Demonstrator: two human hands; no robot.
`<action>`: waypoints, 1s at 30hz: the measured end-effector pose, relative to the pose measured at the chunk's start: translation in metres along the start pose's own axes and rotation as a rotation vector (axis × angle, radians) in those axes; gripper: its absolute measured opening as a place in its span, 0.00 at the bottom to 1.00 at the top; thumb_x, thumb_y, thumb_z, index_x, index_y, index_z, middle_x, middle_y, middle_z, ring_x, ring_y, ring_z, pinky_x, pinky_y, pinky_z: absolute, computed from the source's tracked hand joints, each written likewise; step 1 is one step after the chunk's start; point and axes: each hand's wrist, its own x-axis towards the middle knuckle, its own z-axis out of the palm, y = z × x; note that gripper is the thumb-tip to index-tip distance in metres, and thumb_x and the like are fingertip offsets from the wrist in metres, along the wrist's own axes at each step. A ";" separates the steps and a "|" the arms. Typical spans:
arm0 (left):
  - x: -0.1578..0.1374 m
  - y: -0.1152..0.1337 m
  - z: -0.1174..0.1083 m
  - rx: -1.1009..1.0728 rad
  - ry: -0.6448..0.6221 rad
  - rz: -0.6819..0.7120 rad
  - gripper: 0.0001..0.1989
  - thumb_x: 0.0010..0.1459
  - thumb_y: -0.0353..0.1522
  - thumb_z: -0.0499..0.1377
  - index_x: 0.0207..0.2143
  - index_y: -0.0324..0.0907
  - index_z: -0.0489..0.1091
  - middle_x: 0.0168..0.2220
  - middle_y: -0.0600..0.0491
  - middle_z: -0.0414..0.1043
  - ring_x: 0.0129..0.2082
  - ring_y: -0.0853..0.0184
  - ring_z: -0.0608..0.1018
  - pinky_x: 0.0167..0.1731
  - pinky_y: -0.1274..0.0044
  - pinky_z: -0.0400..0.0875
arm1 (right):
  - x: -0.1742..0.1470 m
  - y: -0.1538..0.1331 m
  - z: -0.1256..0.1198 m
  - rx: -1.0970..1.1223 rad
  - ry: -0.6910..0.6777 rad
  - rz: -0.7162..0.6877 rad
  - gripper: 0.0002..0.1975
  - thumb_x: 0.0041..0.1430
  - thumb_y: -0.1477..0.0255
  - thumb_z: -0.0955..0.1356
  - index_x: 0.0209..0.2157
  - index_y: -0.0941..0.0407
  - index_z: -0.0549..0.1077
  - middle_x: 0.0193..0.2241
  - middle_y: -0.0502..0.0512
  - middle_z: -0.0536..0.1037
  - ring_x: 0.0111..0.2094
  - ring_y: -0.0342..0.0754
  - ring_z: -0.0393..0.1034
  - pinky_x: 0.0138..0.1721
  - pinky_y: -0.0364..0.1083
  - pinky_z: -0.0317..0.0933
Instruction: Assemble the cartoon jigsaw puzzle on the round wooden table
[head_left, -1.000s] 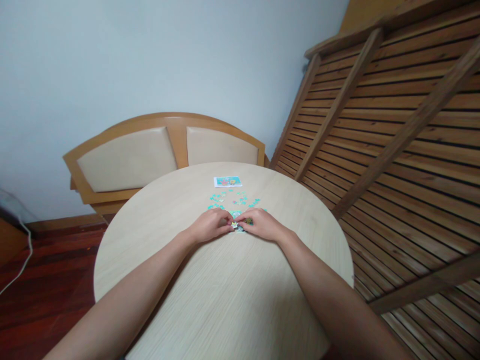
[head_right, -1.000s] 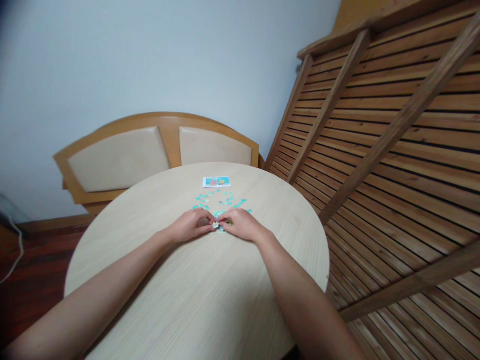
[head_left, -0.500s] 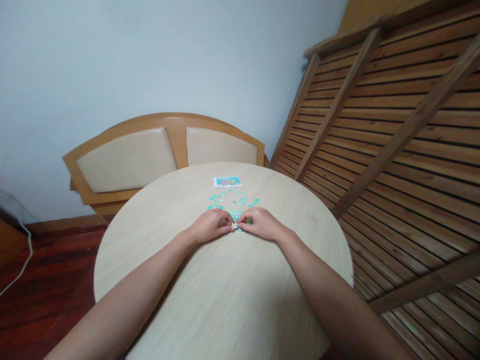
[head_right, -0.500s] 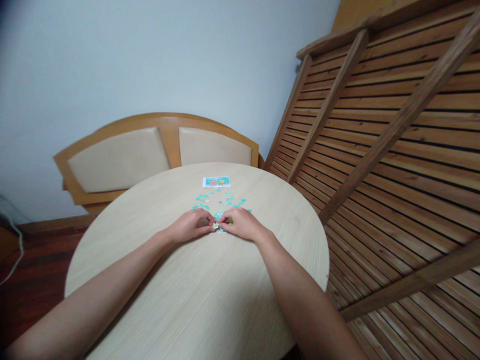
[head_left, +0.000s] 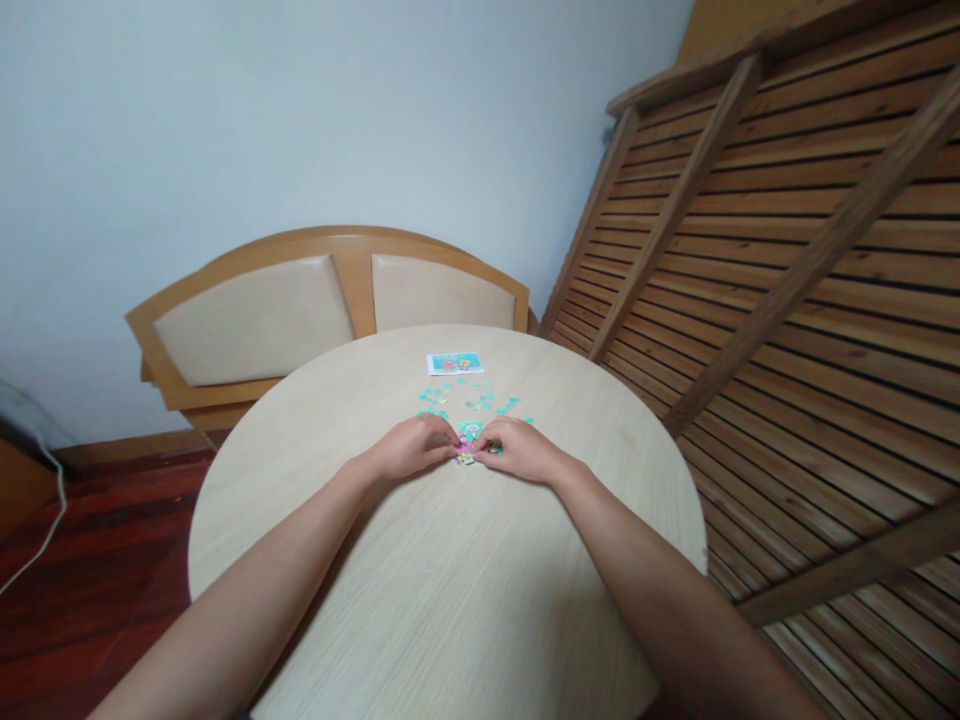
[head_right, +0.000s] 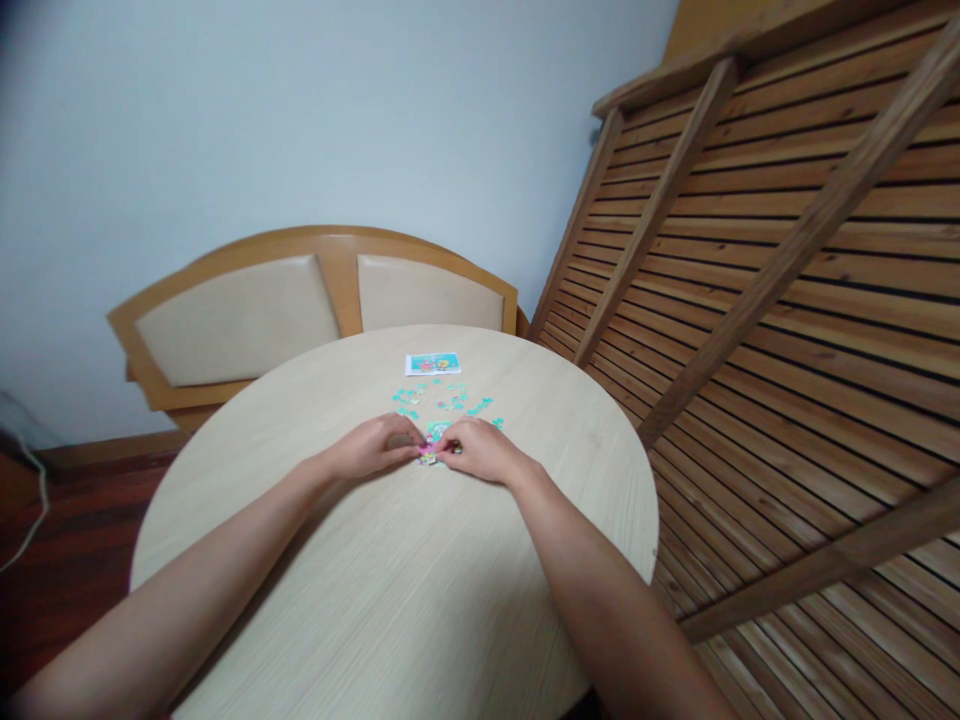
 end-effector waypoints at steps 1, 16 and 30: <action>0.000 -0.001 0.001 0.000 -0.005 0.007 0.13 0.65 0.40 0.57 0.43 0.43 0.77 0.41 0.48 0.78 0.44 0.63 0.78 0.48 0.73 0.69 | 0.000 0.000 0.000 0.000 -0.003 -0.007 0.05 0.59 0.71 0.71 0.35 0.54 0.82 0.31 0.54 0.82 0.37 0.48 0.73 0.40 0.43 0.61; -0.001 0.001 0.004 -0.029 -0.064 0.136 0.14 0.62 0.38 0.60 0.47 0.42 0.74 0.48 0.45 0.77 0.50 0.59 0.76 0.54 0.66 0.68 | 0.000 -0.001 -0.001 0.019 -0.022 -0.042 0.05 0.60 0.72 0.71 0.35 0.54 0.82 0.31 0.53 0.82 0.36 0.47 0.73 0.41 0.43 0.61; -0.002 -0.003 0.006 -0.005 -0.072 0.129 0.15 0.61 0.37 0.62 0.48 0.42 0.74 0.49 0.45 0.75 0.51 0.59 0.75 0.55 0.65 0.67 | 0.000 0.000 -0.003 0.016 -0.042 -0.059 0.06 0.60 0.73 0.71 0.35 0.54 0.82 0.30 0.52 0.81 0.35 0.46 0.72 0.41 0.43 0.61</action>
